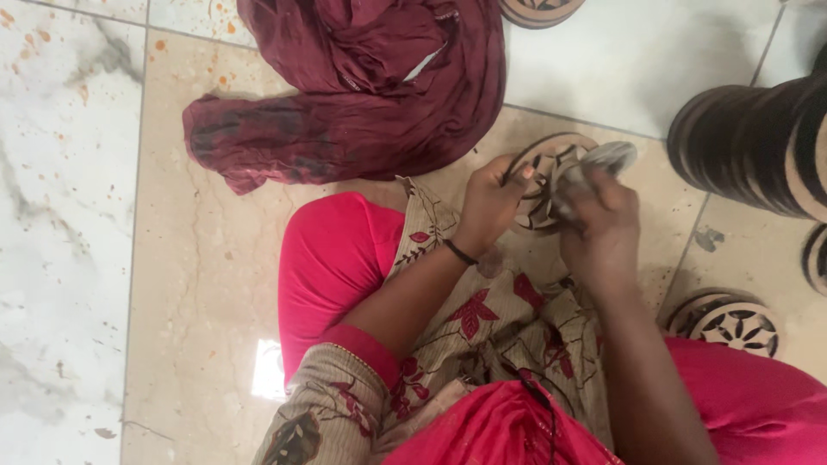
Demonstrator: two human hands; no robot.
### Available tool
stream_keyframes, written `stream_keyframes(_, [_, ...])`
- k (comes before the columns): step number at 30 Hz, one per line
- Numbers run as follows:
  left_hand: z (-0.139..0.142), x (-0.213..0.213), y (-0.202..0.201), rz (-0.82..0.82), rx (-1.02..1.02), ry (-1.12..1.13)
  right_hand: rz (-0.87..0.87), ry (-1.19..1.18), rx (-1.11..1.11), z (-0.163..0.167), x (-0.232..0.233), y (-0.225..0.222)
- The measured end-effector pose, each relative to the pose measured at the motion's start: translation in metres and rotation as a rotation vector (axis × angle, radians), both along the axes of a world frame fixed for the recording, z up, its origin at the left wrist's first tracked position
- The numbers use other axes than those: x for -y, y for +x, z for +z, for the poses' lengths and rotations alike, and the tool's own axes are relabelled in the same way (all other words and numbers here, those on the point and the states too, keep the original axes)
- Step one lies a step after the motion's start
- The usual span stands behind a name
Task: The person sits on the floor and wipes decorative wooden discs with a cloth, rubbing the surfaces and cut-out patterns of each disc. Finished discs are placed onto a growing stack beside them, and the person reaches for the next disc to continue wiping.
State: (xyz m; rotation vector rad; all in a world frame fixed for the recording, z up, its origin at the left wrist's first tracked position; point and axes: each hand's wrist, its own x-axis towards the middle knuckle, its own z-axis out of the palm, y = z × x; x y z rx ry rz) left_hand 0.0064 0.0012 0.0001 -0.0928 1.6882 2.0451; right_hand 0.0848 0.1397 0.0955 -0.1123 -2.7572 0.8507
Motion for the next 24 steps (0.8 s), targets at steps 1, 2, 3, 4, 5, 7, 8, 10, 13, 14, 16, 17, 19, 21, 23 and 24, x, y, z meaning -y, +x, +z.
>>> stream_keyframes(1, [-0.002, -0.002, -0.002, 0.023, 0.069, 0.039, 0.051, 0.007, 0.023, -0.001, -0.001, 0.001])
stream_keyframes(2, [-0.003, -0.002, -0.005, 0.049, 0.142, 0.077, 0.104, 0.013, 0.051, -0.003, 0.001, 0.002])
stream_keyframes(3, [-0.005, -0.002, -0.009, 0.109, 0.064, 0.086, 0.161, 0.015, 0.081, -0.005, 0.001, 0.002])
stream_keyframes(4, [-0.008, -0.002, -0.015, 0.164, -0.018, 0.093, 0.166, -0.037, 0.125, -0.006, 0.001, 0.001])
stream_keyframes(5, [-0.010, -0.002, -0.020, 0.215, -0.107, 0.098, 0.168, -0.090, 0.163, -0.007, -0.001, 0.001])
stream_keyframes(7, [-0.012, -0.001, -0.026, 0.209, -0.120, 0.150, 0.120, -0.027, 0.155, -0.007, -0.004, -0.004])
stream_keyframes(8, [-0.012, -0.001, -0.027, 0.202, -0.124, 0.176, 0.068, 0.090, 0.114, -0.005, -0.009, -0.006])
stream_keyframes(10, [-0.010, -0.003, -0.023, 0.119, -0.053, 0.138, -0.123, -0.014, 0.057, 0.000, -0.013, -0.008])
stream_keyframes(13, [-0.001, -0.007, -0.009, -0.043, -0.012, 0.174, -0.304, -0.321, 0.009, 0.007, -0.008, -0.001])
stream_keyframes(14, [0.003, -0.006, -0.006, -0.101, -0.011, 0.203, -0.206, -0.186, -0.010, 0.008, 0.000, 0.000])
stream_keyframes(16, [0.010, -0.007, -0.004, -0.108, -0.028, 0.220, -0.041, -0.027, -0.038, 0.009, 0.009, 0.002])
stream_keyframes(17, [0.013, -0.007, -0.004, -0.110, -0.038, 0.227, 0.025, -0.003, -0.048, 0.009, 0.012, 0.003])
stream_keyframes(19, [0.018, -0.002, -0.011, -0.033, -0.112, 0.200, 0.109, 0.027, -0.009, 0.008, 0.016, 0.004])
stream_keyframes(21, [0.019, 0.000, -0.019, 0.045, -0.157, 0.176, 0.144, 0.043, 0.093, 0.009, 0.010, 0.003])
stream_keyframes(23, [0.019, 0.003, -0.027, 0.120, -0.171, 0.155, 0.052, 0.065, 0.184, 0.008, 0.004, 0.002])
stream_keyframes(24, [0.018, 0.004, -0.029, 0.112, -0.179, 0.116, 0.005, 0.079, 0.227, 0.008, -0.001, 0.001])
